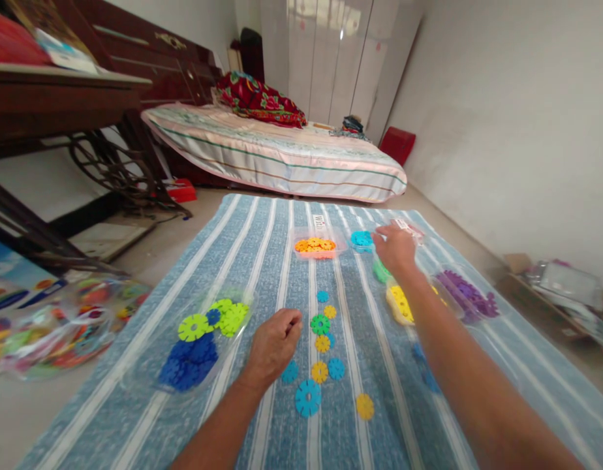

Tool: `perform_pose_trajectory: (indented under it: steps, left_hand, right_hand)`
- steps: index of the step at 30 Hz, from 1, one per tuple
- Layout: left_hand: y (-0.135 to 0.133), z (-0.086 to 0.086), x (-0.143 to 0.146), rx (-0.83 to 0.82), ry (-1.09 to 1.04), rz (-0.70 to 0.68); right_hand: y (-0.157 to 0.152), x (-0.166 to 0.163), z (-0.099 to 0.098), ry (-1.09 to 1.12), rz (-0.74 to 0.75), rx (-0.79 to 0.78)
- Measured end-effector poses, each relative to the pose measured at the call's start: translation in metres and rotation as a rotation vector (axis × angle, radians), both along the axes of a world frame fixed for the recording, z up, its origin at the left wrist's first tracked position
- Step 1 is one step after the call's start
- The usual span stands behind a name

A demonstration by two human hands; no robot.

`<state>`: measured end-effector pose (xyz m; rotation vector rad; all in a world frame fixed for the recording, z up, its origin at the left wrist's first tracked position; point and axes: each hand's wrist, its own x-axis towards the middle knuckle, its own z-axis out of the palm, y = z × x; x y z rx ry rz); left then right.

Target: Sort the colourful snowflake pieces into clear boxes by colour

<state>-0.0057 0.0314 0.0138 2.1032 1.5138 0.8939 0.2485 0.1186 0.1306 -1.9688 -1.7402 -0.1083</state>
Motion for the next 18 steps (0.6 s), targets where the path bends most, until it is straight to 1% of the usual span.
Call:
perform_pose_trajectory:
  steps: [2, 4, 6, 9, 11, 14, 16, 18]
  left_hand:
    - [-0.001, 0.001, 0.000, -0.002, 0.004, 0.002]
    - [-0.001, 0.001, 0.001, -0.002, 0.006, 0.001]
    - [-0.001, 0.001, 0.001, 0.002, 0.002, -0.003]
    - [-0.001, 0.000, 0.002, 0.012, -0.005, -0.013]
    - [-0.001, 0.000, 0.003, 0.019, -0.003, -0.016]
    - [-0.001, 0.000, 0.003, 0.029, 0.006, -0.016]
    - [-0.001, 0.000, 0.004, 0.032, 0.010, -0.017]
    - [0.000, -0.001, 0.004, 0.031, 0.012, -0.015]
  right_hand:
    - [0.004, 0.001, 0.002, -0.005, -0.007, 0.008]
    - [-0.007, -0.005, -0.009, -0.008, 0.060, -0.033]
    - [-0.031, -0.015, -0.027, 0.001, 0.187, -0.112]
    - [-0.077, -0.031, -0.056, 0.037, 0.386, -0.228]
    - [-0.106, -0.040, -0.071, 0.061, 0.460, -0.283]
    - [-0.141, -0.049, -0.085, 0.076, 0.492, -0.333]
    - [-0.156, -0.054, -0.093, 0.072, 0.469, -0.330]
    - [-0.164, -0.056, -0.100, 0.076, 0.436, -0.312]
